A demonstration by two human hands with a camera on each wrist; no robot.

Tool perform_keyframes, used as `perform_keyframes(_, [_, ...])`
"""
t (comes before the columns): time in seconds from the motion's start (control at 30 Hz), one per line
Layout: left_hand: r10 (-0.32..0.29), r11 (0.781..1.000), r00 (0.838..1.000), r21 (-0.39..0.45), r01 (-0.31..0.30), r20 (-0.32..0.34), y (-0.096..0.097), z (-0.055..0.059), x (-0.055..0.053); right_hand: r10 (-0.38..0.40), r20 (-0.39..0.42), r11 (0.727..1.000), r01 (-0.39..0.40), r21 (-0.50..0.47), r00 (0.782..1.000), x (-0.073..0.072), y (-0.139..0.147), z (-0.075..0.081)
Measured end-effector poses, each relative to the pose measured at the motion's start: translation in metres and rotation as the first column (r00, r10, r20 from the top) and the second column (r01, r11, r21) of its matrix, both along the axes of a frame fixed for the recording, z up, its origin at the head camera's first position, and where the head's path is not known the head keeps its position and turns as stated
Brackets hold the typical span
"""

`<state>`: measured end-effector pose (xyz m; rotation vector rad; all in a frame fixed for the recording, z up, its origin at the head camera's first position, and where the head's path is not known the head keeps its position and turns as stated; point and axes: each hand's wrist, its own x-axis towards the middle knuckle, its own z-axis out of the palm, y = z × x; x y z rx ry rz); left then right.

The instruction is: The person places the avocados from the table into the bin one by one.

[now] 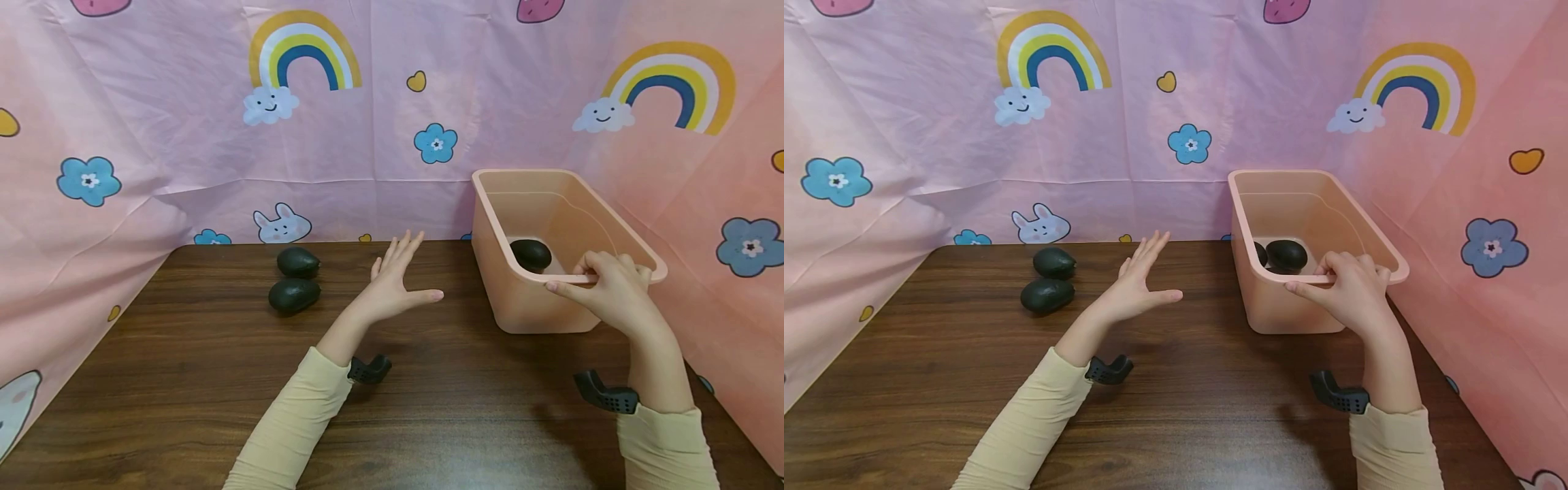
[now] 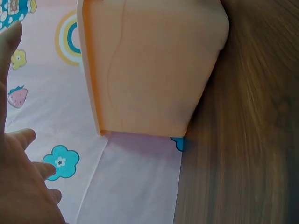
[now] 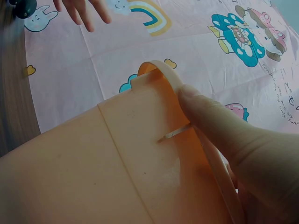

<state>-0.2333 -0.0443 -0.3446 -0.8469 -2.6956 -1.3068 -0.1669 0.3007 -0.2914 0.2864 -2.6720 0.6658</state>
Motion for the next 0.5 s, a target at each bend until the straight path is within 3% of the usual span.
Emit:
perform_keyframes(0.23, [0.022, 0.999, 0.999, 0.027, -0.023, 0.024, -0.015, 0.000, 0.002, -0.001, 0.001, 1.000, 0.001, 0.003, 1.000, 0.001, 0.000, 0.000])
perform_keyframes(0.5, [0.038, 0.999, 0.999, 0.019, -0.038, 0.007, -0.033, 0.002, 0.006, -0.001, -0.007, 1.000, 0.001, 0.002, 1.000, 0.001, -0.001, 0.000])
